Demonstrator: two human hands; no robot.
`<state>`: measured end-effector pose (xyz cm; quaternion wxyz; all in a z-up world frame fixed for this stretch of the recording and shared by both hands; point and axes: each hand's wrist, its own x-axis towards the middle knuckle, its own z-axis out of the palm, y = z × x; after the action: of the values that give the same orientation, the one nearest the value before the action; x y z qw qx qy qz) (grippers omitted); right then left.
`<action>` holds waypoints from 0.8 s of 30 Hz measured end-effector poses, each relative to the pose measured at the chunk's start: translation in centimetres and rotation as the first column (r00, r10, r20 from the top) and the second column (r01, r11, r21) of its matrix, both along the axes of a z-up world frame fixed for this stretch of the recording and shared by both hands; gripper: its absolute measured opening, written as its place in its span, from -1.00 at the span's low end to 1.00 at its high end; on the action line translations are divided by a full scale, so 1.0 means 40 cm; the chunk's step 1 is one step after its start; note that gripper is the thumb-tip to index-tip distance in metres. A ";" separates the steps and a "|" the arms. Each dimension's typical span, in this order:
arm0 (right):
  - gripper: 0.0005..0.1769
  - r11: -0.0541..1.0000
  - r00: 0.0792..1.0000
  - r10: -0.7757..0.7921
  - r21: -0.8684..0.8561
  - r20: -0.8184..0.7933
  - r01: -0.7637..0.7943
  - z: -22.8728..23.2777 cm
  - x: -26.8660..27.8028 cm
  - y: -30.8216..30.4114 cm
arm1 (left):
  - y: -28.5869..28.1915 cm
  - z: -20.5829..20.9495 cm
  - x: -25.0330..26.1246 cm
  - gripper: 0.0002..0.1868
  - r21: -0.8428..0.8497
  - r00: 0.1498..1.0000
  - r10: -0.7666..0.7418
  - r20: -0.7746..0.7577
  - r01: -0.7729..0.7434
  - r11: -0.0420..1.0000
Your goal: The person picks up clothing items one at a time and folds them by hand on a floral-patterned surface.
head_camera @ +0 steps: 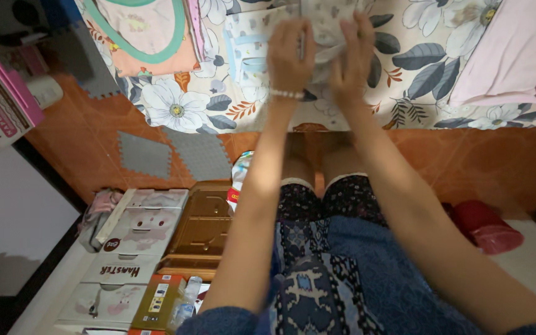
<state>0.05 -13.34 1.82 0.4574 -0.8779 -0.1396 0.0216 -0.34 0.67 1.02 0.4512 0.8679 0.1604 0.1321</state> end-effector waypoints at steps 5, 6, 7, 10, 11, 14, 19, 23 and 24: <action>-0.58 0.969 0.970 0.240 -0.074 0.047 -0.236 0.011 0.032 -0.061 | 0.064 0.091 -0.024 -0.65 0.109 0.877 -0.481 0.003 0.478 0.872; -0.68 0.951 0.947 0.301 -0.104 0.113 -0.290 -0.001 0.043 -0.069 | 0.066 0.088 -0.027 -0.66 0.170 0.858 -0.513 0.000 0.506 0.846; -0.68 0.951 0.947 0.301 -0.105 0.112 -0.290 -0.012 0.055 -0.080 | 0.063 0.078 -0.028 -0.66 0.169 0.858 -0.513 -0.001 0.506 0.846; -0.84 0.937 0.937 0.348 -0.035 0.018 -0.348 -0.038 0.096 -0.103 | 0.055 0.034 -0.026 -0.79 0.076 0.880 -0.474 -0.035 0.475 0.876; -0.86 0.932 0.931 0.359 -0.037 -0.064 -0.362 -0.044 0.113 -0.110 | 0.054 0.021 -0.024 -0.83 0.025 0.911 -0.406 -0.078 0.409 0.912; -0.83 0.924 0.907 0.350 -0.070 -0.233 -0.375 -0.053 0.143 -0.105 | 0.047 0.004 -0.014 -0.76 -0.081 0.911 -0.285 -0.298 0.273 0.959; -0.77 0.961 0.966 0.243 -0.116 -0.085 -0.252 -0.080 0.133 -0.055 | 0.031 0.018 -0.007 -0.63 0.012 0.821 -0.183 -0.540 0.225 0.974; -0.85 0.986 0.965 0.055 0.165 -0.255 -0.013 -0.046 0.084 -0.082 | 0.007 0.054 -0.022 -0.74 0.154 0.850 -0.083 -0.520 0.189 0.970; -0.82 0.950 0.929 0.020 0.297 -0.370 0.098 -0.034 0.077 -0.091 | 0.002 0.061 -0.022 -0.74 0.216 0.886 -0.038 -0.463 0.154 0.964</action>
<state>3.11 -16.99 0.47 0.6078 -0.7781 -0.0352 0.1548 -1.20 0.77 3.47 0.2956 0.9308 0.2001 -0.0784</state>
